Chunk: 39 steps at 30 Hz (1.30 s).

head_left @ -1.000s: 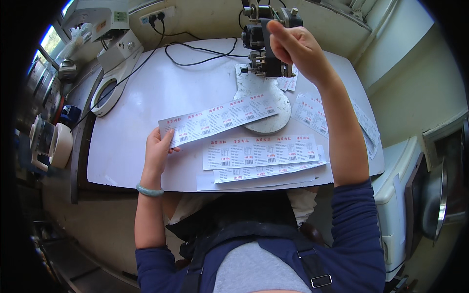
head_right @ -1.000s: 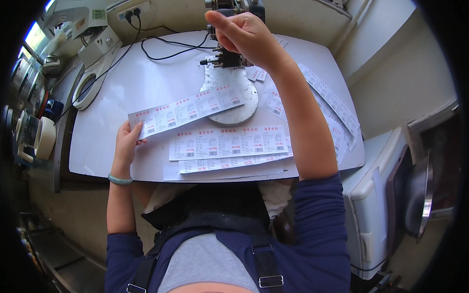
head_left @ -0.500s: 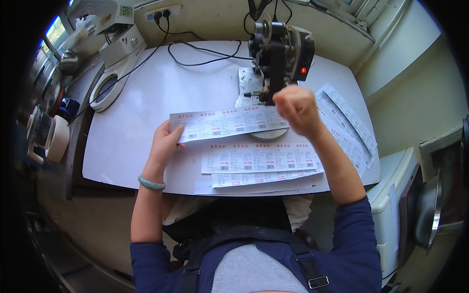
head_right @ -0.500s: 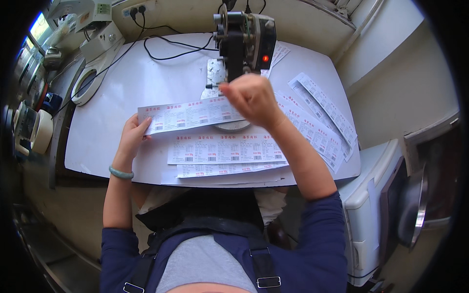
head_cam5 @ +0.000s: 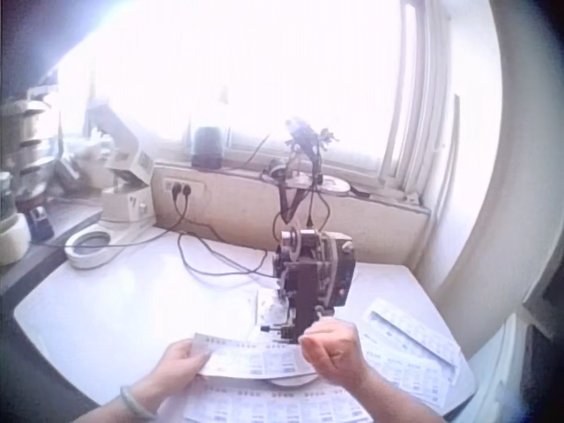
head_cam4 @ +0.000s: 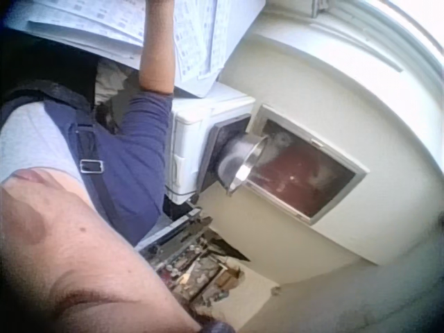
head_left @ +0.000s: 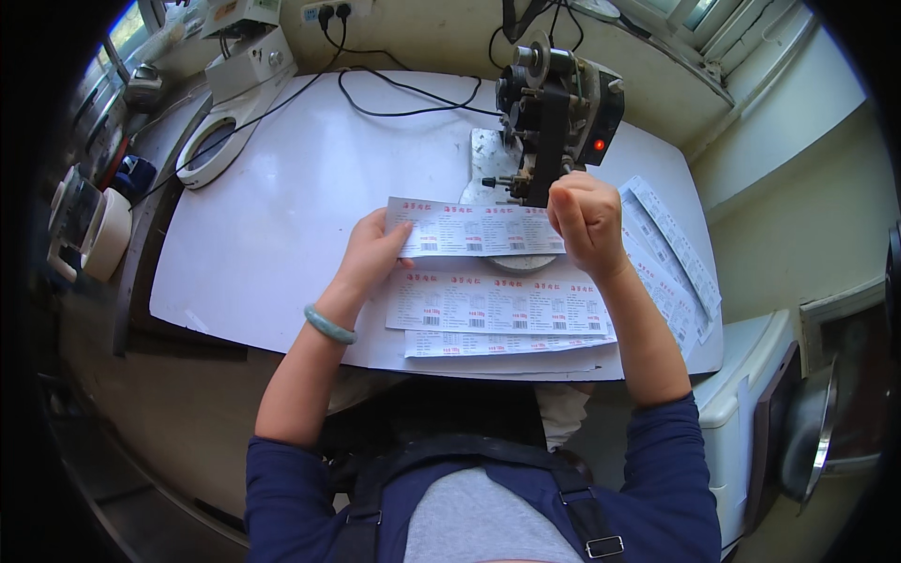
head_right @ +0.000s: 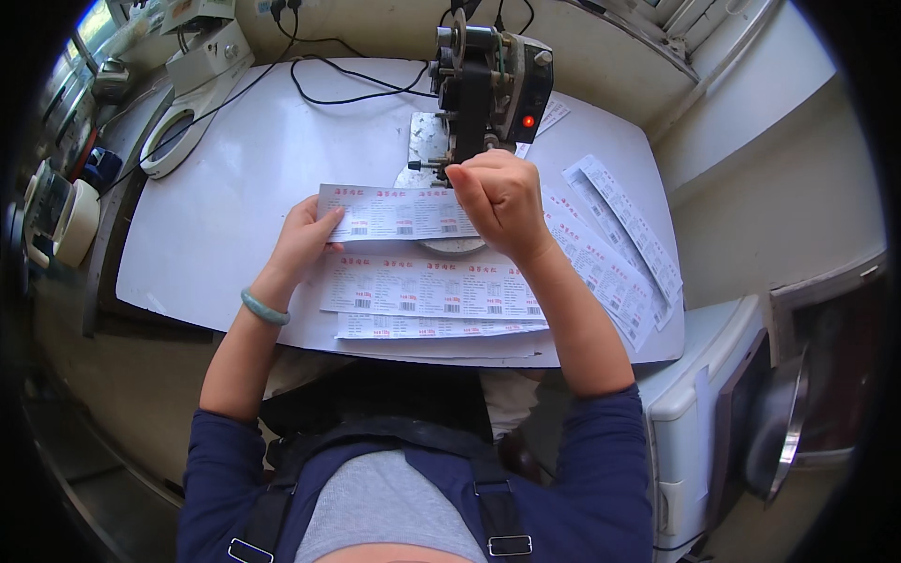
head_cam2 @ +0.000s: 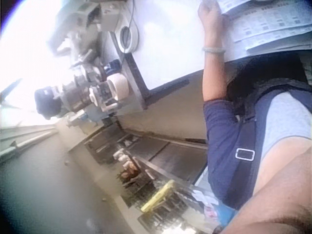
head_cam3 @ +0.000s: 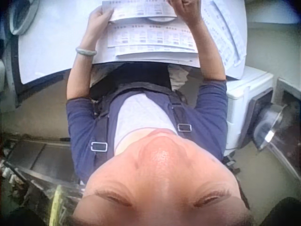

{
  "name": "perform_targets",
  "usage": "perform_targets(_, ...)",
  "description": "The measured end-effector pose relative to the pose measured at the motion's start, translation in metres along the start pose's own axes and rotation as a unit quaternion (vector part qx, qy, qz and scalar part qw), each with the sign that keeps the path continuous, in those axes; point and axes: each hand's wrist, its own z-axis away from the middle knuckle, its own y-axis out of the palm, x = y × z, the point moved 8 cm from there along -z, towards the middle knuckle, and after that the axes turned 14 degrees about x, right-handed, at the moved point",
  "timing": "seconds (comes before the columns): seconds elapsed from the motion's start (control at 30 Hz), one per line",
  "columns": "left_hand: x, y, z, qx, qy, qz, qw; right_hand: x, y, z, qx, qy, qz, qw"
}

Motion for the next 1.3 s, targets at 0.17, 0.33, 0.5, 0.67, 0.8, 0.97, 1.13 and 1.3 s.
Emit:
perform_targets(0.17, 0.006, 0.015, -0.013, 0.022, -0.004, 0.006, 1.000, 0.046, 0.043, 0.023, 0.067, -0.160, 0.176, 0.969)
perform_targets(0.33, 0.006, 0.025, -0.021, 0.017, 0.024, 0.044, 0.999, 0.026, 0.022, 0.015, 0.081, -0.140, 0.113, 0.980)
perform_targets(0.5, 0.006, 0.056, -0.038, 0.009, 0.036, -0.086, 0.996, 0.026, 0.004, 0.007, -0.015, -0.120, 0.090, 0.989)
perform_targets(0.67, -0.021, 0.059, -0.027, -0.050, 0.069, -0.291, 0.953, 0.036, 0.036, 0.031, 0.065, -0.145, 0.112, 0.981)
perform_targets(0.8, -0.044, 0.054, 0.002, -0.081, 0.084, -0.465, 0.878, 0.002, -0.001, 0.005, 0.067, -0.019, -0.158, 0.985)
perform_targets(0.97, -0.038, 0.113, 0.038, 0.074, 0.235, -0.617, 0.748, -0.005, -0.021, -0.054, 0.198, 0.136, -0.187, 0.953)
perform_targets(1.13, -0.029, 0.152, 0.016, 0.124, 0.256, -0.607, 0.742, 0.022, -0.017, -0.060, 0.221, 0.083, -0.018, 0.972)
perform_targets(1.3, -0.039, 0.161, 0.014, 0.115, 0.269, -0.584, 0.758, 0.010, -0.014, -0.045, 0.211, 0.060, 0.006, 0.976)
